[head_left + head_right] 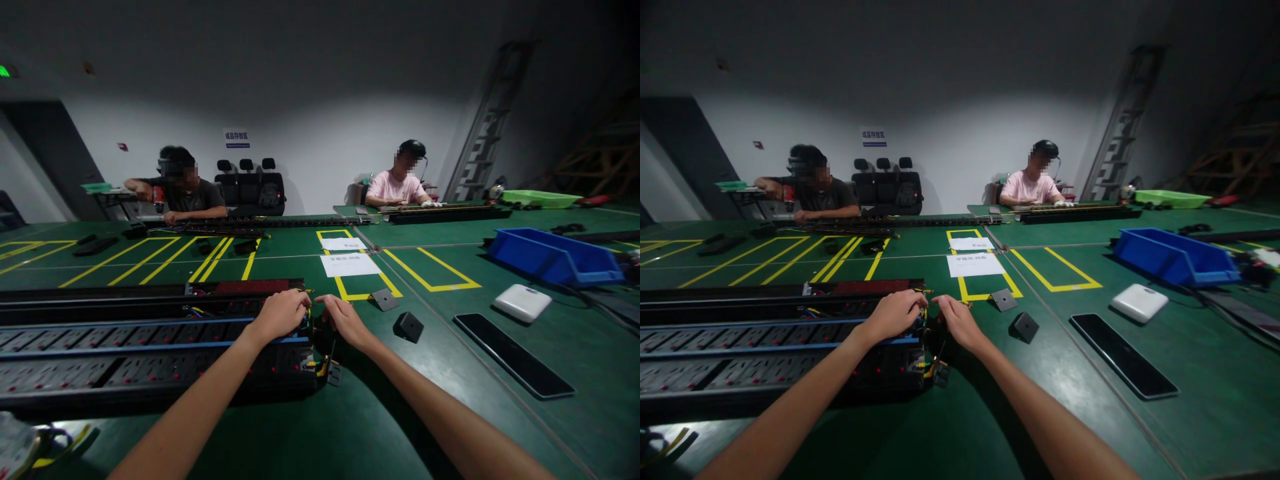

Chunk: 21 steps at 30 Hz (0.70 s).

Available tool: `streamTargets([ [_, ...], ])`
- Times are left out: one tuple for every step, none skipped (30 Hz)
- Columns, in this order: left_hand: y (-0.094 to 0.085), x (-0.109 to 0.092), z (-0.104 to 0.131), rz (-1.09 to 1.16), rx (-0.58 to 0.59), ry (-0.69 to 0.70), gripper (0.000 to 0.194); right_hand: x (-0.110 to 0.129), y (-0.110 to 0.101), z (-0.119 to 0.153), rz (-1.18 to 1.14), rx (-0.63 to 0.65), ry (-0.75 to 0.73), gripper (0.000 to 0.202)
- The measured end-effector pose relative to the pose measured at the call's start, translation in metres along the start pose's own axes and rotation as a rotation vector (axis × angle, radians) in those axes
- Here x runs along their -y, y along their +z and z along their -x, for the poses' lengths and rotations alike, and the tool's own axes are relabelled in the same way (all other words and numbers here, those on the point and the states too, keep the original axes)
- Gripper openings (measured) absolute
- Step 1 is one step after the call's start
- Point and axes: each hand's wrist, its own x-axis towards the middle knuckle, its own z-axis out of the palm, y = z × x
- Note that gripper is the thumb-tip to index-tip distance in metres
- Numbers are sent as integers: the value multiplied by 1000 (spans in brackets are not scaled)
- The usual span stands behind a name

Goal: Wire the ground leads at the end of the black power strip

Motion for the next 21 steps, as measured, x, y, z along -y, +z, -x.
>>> streamTargets([
  [0,0,0,-1,-1,1,30,1,0,0,-1,0,-1,65],
  [1,0,0,-3,-2,1,30,1,0,1,-3,0,-4,64],
  [1,0,-1,-5,1,-2,31,2,0,1,-4,-1,-6,64],
  [1,0,-1,-7,7,-6,30,2,0,1,-5,0,-7,64],
  [1,0,-1,-9,14,-10,30,3,0,1,-6,3,-9,64],
  [0,-1,-1,-13,20,-14,30,3,0,1,-7,6,-10,64],
  [0,-1,-1,-17,25,-16,30,4,1,2,-8,6,-10,64],
  [0,-1,-1,-21,28,-16,31,4,1,1,-11,-1,-6,63],
  [-1,-2,-1,-25,29,-14,31,4,1,1,-15,-24,-1,63],
  [-1,-2,-1,-27,29,-12,32,3,0,0,-18,-70,0,62],
  [-1,-2,-1,-29,29,-10,32,2,-1,0,-20,-145,0,61],
  [-1,-2,-1,-32,29,-10,33,1,-3,-1,-17,-244,-2,60],
  [-1,-1,-1,-35,30,-11,34,-1,-6,-2,-9,-354,-2,59],
  [-1,-1,-1,-38,31,-15,34,-4,-9,-4,4,-463,3,58],
  [-1,-1,-1,-39,34,-19,35,-6,-13,-5,17,-553,21,57],
  [-1,0,-1,-39,35,-23,35,-8,-17,-6,27,-609,51,57],
  [-1,0,-1,-36,35,-25,35,-11,-21,-7,27,-635,90,58],
  [-1,0,-2,-32,35,-25,34,-12,-24,-7,22,-632,132,60],
  [-1,0,-2,-27,33,-24,34,-14,-26,-8,14,-613,164,62],
  [-1,0,-2,-21,33,-23,34,-15,-27,-7,6,-583,187,64],
  [-2,0,-2,-16,34,-20,34,-15,-27,-7,3,-553,199,65],
])
